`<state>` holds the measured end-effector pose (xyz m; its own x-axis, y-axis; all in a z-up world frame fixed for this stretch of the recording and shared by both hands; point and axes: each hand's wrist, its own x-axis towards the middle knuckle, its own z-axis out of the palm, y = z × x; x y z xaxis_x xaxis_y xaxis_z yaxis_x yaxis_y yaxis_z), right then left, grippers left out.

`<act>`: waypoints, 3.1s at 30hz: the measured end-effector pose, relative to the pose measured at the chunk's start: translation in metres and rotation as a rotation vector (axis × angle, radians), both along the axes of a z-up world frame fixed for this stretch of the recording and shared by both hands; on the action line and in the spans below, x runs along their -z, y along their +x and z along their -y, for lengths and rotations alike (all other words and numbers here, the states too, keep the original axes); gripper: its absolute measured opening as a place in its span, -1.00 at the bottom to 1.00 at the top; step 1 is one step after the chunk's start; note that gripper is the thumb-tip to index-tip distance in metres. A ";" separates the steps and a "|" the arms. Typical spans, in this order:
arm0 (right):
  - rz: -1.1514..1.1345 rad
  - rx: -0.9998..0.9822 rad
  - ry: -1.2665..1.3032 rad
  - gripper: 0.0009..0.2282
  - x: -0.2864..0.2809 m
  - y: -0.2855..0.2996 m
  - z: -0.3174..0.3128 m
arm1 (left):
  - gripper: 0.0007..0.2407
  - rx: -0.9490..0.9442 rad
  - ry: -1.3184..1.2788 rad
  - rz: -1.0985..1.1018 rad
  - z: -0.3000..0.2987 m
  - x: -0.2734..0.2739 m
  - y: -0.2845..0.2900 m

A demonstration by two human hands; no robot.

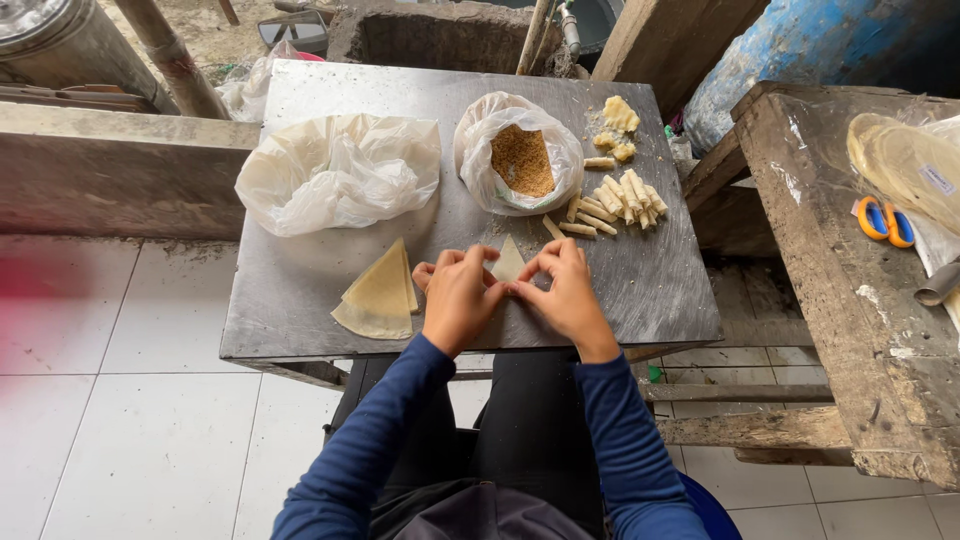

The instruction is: The person prepares small food rolls by placing a filling from a bag onto dough pieces and rolling them up by hand on a metal table.

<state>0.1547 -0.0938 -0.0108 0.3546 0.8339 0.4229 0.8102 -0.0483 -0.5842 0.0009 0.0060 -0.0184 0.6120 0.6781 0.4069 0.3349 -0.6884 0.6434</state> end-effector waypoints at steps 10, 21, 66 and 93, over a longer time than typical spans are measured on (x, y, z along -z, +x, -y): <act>0.282 -0.007 0.019 -0.88 -0.009 -0.010 0.019 | -0.75 0.116 0.705 -0.005 -0.004 0.010 -0.019; 0.158 0.104 -0.056 -0.89 -0.003 -0.008 -0.005 | -0.70 0.005 -0.195 0.011 -0.005 -0.003 0.000; 0.032 0.196 -0.168 -0.87 0.014 -0.018 0.014 | -0.73 -0.093 -0.038 0.029 0.039 0.008 -0.004; 0.509 0.441 -0.106 -0.91 -0.017 0.069 -0.029 | -0.59 -0.463 0.024 -0.074 -0.016 0.002 -0.153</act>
